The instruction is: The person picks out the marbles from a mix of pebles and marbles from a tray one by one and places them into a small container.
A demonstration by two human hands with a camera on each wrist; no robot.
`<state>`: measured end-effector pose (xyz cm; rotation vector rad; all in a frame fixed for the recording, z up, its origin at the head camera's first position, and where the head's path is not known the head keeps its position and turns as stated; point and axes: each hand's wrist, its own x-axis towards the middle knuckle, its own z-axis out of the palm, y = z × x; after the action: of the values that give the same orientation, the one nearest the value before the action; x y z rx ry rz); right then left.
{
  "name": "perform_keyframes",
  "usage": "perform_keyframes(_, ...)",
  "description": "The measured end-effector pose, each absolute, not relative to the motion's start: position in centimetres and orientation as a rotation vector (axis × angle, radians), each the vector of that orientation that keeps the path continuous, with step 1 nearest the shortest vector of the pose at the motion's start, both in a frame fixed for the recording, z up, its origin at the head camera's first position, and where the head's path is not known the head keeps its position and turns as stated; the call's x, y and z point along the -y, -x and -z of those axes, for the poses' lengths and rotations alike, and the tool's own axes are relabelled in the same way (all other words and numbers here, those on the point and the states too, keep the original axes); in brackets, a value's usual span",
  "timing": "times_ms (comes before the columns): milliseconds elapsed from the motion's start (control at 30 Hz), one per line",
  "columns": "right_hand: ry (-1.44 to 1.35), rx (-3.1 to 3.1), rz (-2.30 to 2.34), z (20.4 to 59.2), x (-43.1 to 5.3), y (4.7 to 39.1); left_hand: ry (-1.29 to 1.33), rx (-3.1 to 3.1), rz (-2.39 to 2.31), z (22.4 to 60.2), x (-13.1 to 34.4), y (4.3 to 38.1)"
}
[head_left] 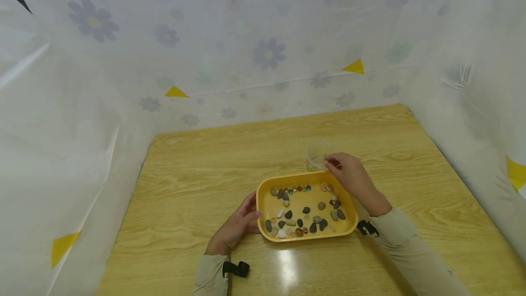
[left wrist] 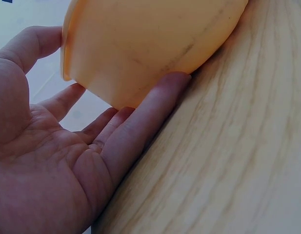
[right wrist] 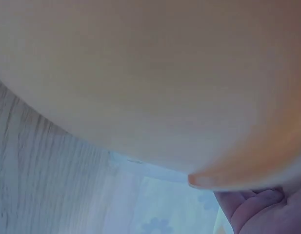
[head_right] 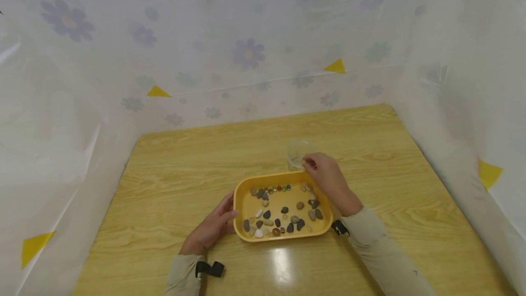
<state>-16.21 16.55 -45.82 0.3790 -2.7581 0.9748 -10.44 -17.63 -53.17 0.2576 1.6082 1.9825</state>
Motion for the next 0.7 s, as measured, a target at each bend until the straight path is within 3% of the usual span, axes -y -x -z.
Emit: perform_keyframes(700,-0.421,2.665,-1.002,46.88,-16.18,16.62,-0.260,-1.602,-1.990,53.35,17.63,10.57)
